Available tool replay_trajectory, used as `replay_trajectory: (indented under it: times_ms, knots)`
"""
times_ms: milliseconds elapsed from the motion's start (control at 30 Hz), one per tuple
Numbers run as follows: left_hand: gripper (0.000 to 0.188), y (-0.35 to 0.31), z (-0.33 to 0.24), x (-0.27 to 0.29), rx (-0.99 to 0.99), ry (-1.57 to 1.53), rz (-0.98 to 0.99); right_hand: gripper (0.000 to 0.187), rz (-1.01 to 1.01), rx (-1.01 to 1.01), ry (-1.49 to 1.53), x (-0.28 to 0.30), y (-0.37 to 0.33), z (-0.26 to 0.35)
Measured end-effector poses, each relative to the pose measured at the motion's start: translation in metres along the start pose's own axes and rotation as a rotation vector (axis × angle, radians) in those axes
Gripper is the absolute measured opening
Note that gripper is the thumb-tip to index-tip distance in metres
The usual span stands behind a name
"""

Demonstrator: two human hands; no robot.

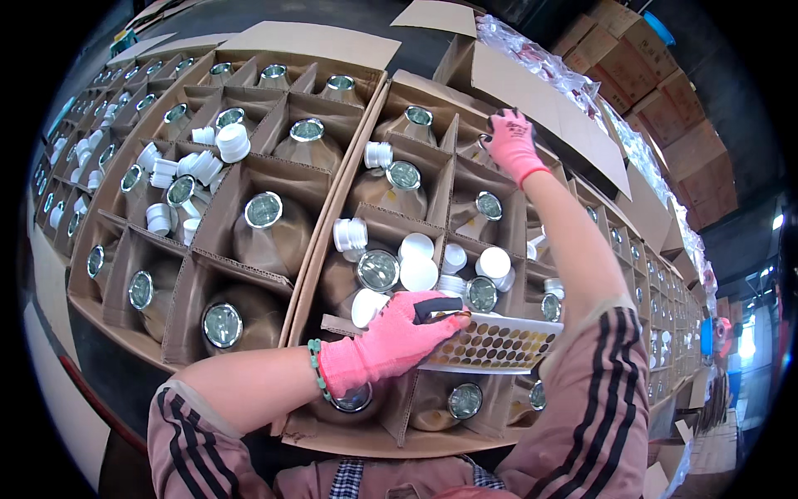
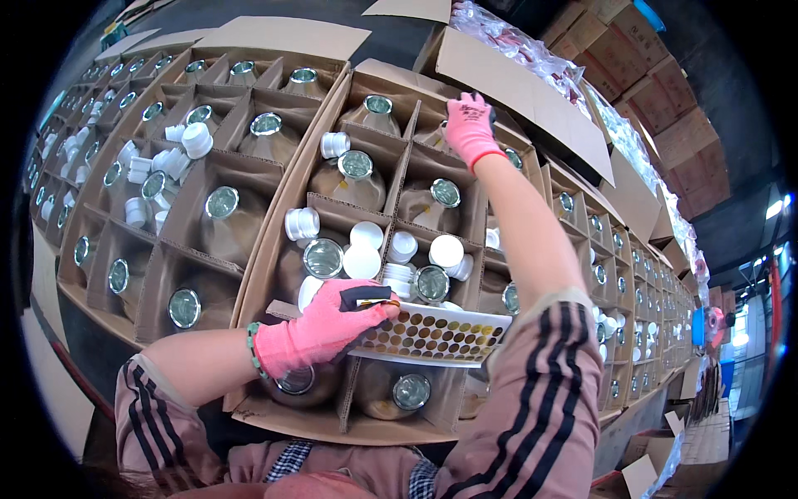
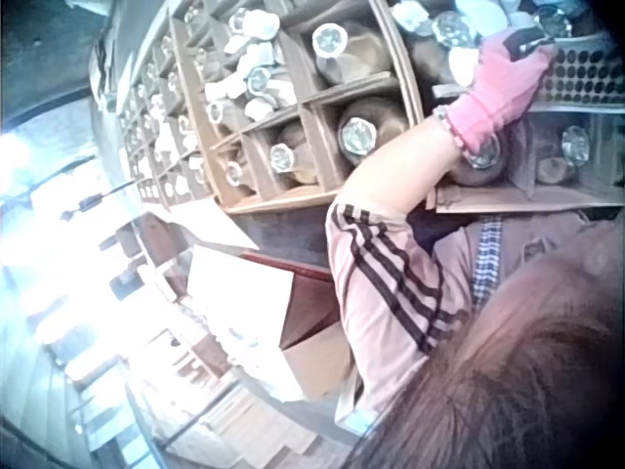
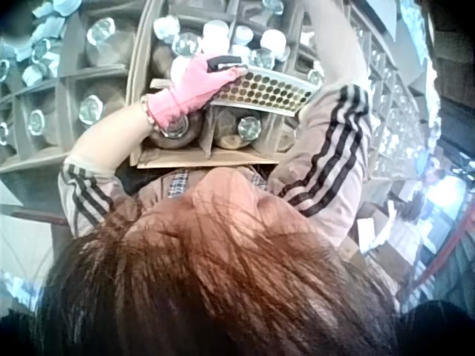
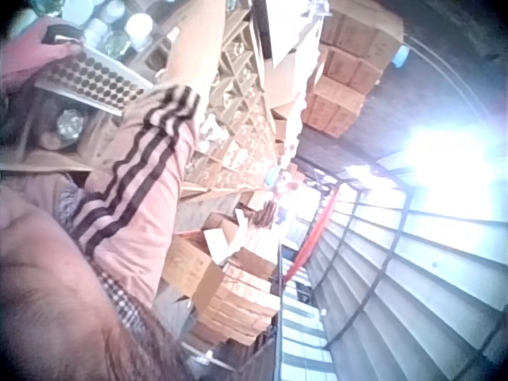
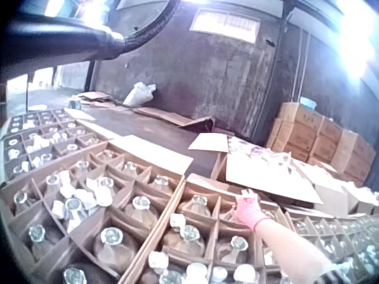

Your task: The person applies round gold stickers to the necks of glass jars arranged in cardboard boxes. They peel stickers from a sheet and press them onto each jar one by one, working across multiple boxes in a warehouse setting.

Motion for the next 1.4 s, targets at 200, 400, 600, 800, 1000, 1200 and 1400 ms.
replay_trajectory:
  times_ms: [200,400,600,800,1000,1200,1400]
  knots:
    - [0.021,0.000,0.006,0.002,0.070,0.035,-0.003,0.028,-0.200,0.067,0.780,0.121,-0.086,0.024]
    - [0.019,-0.005,0.011,0.009,0.128,-0.003,-0.032,0.032,0.093,0.487,0.671,0.164,-0.200,0.119]
    - [0.020,0.001,0.002,0.001,-0.089,0.035,-0.003,0.014,0.071,0.363,0.675,0.136,-0.223,0.112]
    - [0.021,0.000,0.005,0.004,-0.038,-0.023,0.000,0.013,-0.068,0.333,0.751,0.155,-0.220,0.112]
    - [0.020,-0.001,0.005,0.004,-0.016,-0.108,0.017,0.015,-0.134,0.419,0.676,0.163,-0.217,0.123]
    - [0.020,-0.001,0.000,0.009,-0.032,-0.017,-0.052,0.018,-0.203,0.457,0.645,0.158,-0.220,0.122]
    - [0.032,0.001,0.000,0.011,-0.040,0.042,-0.095,0.022,-0.259,0.485,0.591,0.158,-0.221,0.123]
Point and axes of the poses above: each hand's wrist, its own y-axis towards the middle knuckle, its own x-axis out of the back of the hand, z = x × y, the point moved 9 cm from there along y, towards the middle knuckle, and after that the axes turned 12 degrees about x, right-handed, at the moved point
